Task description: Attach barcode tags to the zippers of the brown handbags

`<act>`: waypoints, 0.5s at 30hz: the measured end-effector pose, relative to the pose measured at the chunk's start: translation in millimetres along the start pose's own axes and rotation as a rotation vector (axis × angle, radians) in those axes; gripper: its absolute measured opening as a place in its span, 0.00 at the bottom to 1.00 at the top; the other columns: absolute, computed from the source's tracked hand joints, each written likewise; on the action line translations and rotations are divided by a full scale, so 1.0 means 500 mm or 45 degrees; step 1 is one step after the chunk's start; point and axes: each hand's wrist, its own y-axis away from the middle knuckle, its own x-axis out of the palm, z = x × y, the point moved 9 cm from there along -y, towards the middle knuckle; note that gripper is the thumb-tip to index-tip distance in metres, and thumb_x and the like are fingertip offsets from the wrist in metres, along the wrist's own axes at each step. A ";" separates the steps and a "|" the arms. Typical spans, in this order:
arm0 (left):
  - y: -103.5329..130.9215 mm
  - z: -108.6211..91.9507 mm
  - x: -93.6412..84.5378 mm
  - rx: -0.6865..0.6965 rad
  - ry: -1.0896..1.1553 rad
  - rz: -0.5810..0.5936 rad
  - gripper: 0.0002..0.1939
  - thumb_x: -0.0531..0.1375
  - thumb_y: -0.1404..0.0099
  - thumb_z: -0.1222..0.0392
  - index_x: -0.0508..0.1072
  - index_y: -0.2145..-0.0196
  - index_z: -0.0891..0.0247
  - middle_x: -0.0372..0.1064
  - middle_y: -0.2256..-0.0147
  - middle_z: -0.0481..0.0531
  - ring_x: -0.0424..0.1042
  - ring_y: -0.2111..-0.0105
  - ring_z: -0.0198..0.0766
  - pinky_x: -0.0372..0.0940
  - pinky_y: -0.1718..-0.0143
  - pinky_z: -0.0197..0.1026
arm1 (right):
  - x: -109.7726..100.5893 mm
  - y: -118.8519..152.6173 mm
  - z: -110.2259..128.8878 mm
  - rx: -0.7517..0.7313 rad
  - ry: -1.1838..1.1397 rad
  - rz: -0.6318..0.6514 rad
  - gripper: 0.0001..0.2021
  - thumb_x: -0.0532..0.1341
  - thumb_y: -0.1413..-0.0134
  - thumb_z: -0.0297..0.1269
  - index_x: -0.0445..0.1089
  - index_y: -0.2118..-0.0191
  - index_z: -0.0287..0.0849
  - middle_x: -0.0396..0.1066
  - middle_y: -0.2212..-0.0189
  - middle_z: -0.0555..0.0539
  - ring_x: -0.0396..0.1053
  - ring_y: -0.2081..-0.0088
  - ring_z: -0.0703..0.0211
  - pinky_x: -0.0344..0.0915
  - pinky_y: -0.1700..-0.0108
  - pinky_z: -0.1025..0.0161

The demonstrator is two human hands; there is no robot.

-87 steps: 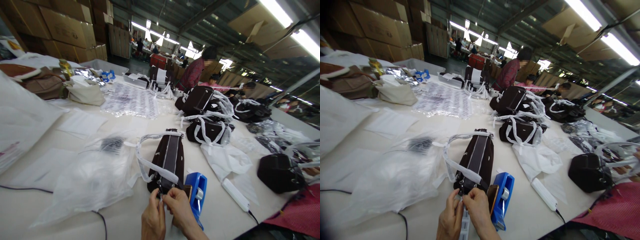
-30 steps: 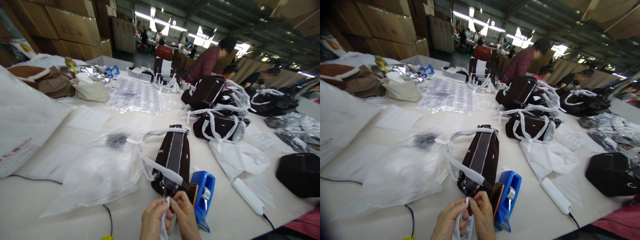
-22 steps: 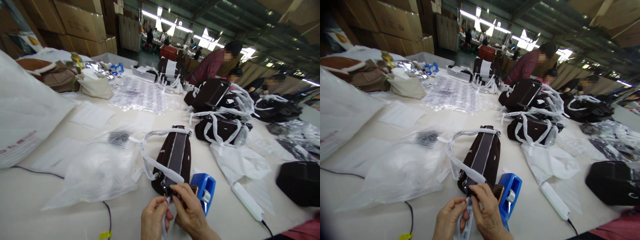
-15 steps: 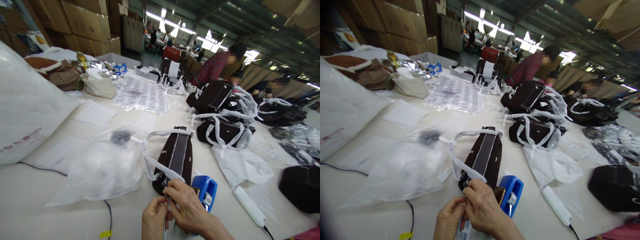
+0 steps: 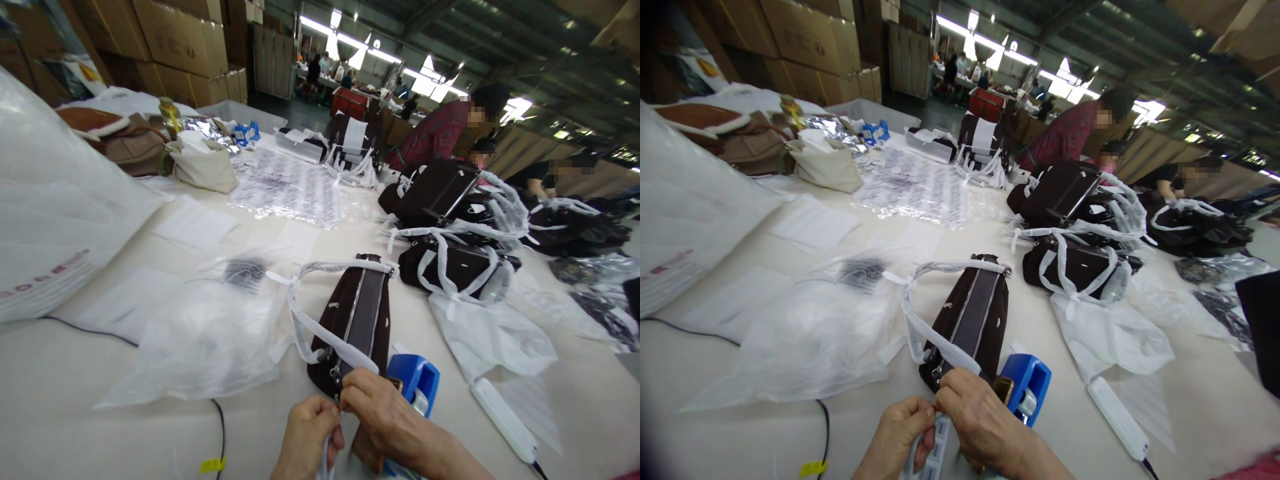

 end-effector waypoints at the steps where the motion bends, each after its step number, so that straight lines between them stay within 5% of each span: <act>1: 0.003 0.000 0.004 -0.048 0.042 0.012 0.13 0.59 0.60 0.52 0.63 0.86 0.63 0.58 0.91 0.46 0.49 0.92 0.27 0.42 0.89 0.33 | -0.001 0.004 -0.001 -0.002 -0.004 0.000 0.10 0.46 0.45 0.26 0.64 0.67 0.40 0.65 0.70 0.45 0.60 0.69 0.61 0.61 0.67 0.65; 7: 0.014 0.025 0.028 -0.325 0.310 0.086 0.09 0.60 0.60 0.60 0.62 0.88 0.65 0.53 0.91 0.44 0.50 0.91 0.26 0.42 0.89 0.31 | -0.017 0.026 0.007 -0.105 -0.040 -0.146 0.12 0.46 0.45 0.24 0.65 0.64 0.40 0.67 0.70 0.44 0.62 0.68 0.60 0.62 0.67 0.64; 11: 0.024 0.062 0.039 -0.641 0.616 0.107 0.12 0.55 0.47 0.67 0.61 0.85 0.67 0.52 0.89 0.43 0.48 0.91 0.24 0.42 0.88 0.28 | -0.002 0.051 0.006 -0.173 0.016 -0.305 0.15 0.49 0.47 0.24 0.62 0.54 0.39 0.67 0.69 0.44 0.63 0.67 0.59 0.62 0.67 0.62; 15: 0.044 0.069 0.063 -0.880 0.844 0.228 0.21 0.46 0.36 0.63 0.59 0.86 0.67 0.44 0.90 0.41 0.44 0.91 0.22 0.42 0.88 0.25 | 0.027 0.079 -0.001 -0.169 0.089 -0.475 0.20 0.49 0.47 0.24 0.57 0.47 0.40 0.67 0.68 0.44 0.63 0.67 0.60 0.62 0.66 0.61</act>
